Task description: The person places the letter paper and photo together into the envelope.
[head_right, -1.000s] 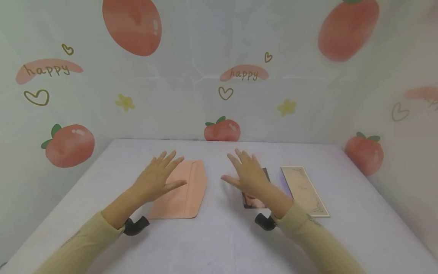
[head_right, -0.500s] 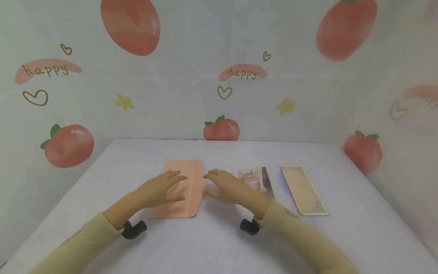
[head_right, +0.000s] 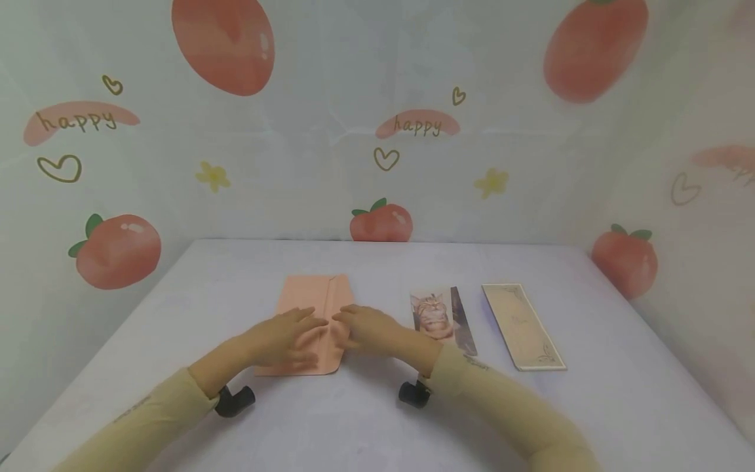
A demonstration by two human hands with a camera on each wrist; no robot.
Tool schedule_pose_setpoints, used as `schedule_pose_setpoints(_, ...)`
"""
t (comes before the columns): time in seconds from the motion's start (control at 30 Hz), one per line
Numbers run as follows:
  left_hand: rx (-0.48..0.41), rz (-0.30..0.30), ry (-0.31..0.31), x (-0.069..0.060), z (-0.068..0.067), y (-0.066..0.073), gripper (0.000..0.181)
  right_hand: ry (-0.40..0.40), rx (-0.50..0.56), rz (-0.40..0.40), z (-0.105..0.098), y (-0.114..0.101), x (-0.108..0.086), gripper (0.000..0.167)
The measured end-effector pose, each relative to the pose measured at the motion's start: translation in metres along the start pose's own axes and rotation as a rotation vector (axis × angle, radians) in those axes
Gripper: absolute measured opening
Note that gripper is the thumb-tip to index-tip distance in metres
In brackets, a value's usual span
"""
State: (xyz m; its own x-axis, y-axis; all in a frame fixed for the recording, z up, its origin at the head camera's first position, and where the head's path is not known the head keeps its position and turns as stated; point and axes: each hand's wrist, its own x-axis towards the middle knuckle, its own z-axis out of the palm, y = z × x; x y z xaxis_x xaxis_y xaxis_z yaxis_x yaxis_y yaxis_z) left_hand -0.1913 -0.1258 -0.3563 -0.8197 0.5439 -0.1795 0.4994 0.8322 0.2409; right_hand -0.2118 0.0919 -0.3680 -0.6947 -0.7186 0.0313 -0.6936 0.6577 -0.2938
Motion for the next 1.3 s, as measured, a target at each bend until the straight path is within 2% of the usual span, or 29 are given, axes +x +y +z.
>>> schedule_pose_setpoints(0.27,-0.06,-0.06,-0.072,-0.003,0.001,0.001,0.067,-0.024,-0.02,0.002,0.005,-0.001,0.003,0.048)
schedule_pose_setpoints(0.47,-0.064,-0.054,-0.092,-0.002,0.004,0.0,0.069,-0.028,-0.017,-0.009,0.007,-0.001,0.003,0.048)
schedule_pose_setpoints(0.9,-0.099,-0.049,-0.065,-0.001,0.01,-0.004,0.072,-0.122,-0.051,0.027,0.01,-0.001,0.006,0.052)
schedule_pose_setpoints(1.3,-0.059,-0.02,-0.025,0.001,0.012,-0.011,0.067,-0.166,-0.11,0.055,0.014,-0.001,0.007,0.054)
